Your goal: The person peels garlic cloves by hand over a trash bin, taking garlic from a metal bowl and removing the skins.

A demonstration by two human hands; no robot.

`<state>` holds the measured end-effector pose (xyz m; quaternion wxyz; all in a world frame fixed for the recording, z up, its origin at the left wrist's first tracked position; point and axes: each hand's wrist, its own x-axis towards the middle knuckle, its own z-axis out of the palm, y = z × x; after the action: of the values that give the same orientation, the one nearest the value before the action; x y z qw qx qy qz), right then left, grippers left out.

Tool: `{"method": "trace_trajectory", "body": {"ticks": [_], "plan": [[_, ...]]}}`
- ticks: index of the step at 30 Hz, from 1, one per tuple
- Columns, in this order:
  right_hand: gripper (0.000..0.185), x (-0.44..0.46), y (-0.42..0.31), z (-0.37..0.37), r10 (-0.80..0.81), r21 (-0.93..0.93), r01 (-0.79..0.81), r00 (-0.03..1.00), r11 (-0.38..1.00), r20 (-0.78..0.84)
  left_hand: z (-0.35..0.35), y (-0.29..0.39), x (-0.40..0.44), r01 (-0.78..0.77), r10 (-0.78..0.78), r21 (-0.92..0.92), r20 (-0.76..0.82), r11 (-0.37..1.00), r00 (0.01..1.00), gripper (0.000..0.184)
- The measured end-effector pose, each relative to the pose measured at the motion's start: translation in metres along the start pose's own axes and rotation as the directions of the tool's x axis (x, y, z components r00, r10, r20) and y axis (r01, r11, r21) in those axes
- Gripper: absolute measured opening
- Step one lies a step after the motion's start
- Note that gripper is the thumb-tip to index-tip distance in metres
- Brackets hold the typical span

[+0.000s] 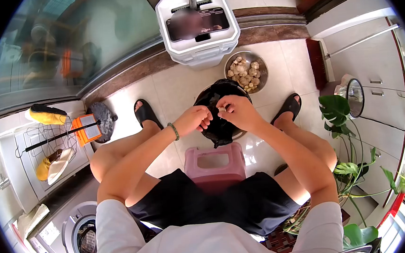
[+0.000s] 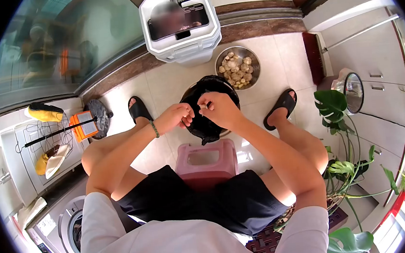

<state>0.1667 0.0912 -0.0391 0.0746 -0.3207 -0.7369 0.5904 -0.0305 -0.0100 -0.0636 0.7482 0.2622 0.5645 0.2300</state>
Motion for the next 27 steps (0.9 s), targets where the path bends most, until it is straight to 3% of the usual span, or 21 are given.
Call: {"method": "trace_trajectory", "body": {"ticks": [2,3,5,9,11,13,17,20,22,27], "plan": [[0.023,0.003,0.006,0.004,0.082,0.217,-0.072,0.996,0.973,-0.038,0.000,0.003,0.001,-0.023,0.027,0.035,-0.108,0.999,0.994,0.028],[0.023,0.004,0.010,0.005,0.087,0.221,-0.077,0.996,0.972,-0.036,-0.001,0.003,0.001,-0.017,0.020,0.032,-0.106,0.999,0.994,0.028],[0.022,0.007,0.020,0.007,0.116,0.424,-0.105,0.993,0.899,0.000,-0.004,0.002,0.003,-0.091,0.096,0.063,-0.077,0.994,0.992,0.027],[0.021,0.006,0.016,0.007,0.179,0.574,-0.145,0.984,0.806,-0.003,0.007,0.007,-0.004,-0.148,0.143,-0.030,-0.138,0.989,0.980,0.028],[0.017,0.004,0.018,0.007,0.184,0.579,-0.149,0.983,0.802,-0.003,0.002,0.003,0.000,-0.126,0.123,-0.031,-0.106,0.991,0.987,0.029],[0.012,0.002,0.022,0.007,0.098,0.437,-0.063,0.994,0.897,-0.057,0.002,0.006,0.002,-0.094,0.093,-0.020,-0.042,0.995,0.995,0.028],[0.010,0.000,0.023,0.008,0.051,0.491,-0.003,0.995,0.871,-0.086,0.011,0.019,-0.004,-0.149,0.149,0.047,0.012,0.988,0.989,0.031],[0.013,0.000,0.022,0.009,0.003,0.571,0.049,0.996,0.819,-0.090,0.015,0.020,-0.005,-0.233,0.233,-0.024,0.021,0.972,0.972,0.037],[0.012,0.001,0.019,0.008,-0.101,0.451,0.169,0.980,0.877,-0.172,0.015,0.020,-0.004,-0.296,0.293,-0.076,-0.046,0.952,0.955,0.030],[0.011,-0.003,0.006,0.003,-0.052,0.282,0.121,0.969,0.952,-0.240,0.016,0.019,0.001,-0.391,0.381,-0.035,-0.164,0.920,0.910,0.024]]}}
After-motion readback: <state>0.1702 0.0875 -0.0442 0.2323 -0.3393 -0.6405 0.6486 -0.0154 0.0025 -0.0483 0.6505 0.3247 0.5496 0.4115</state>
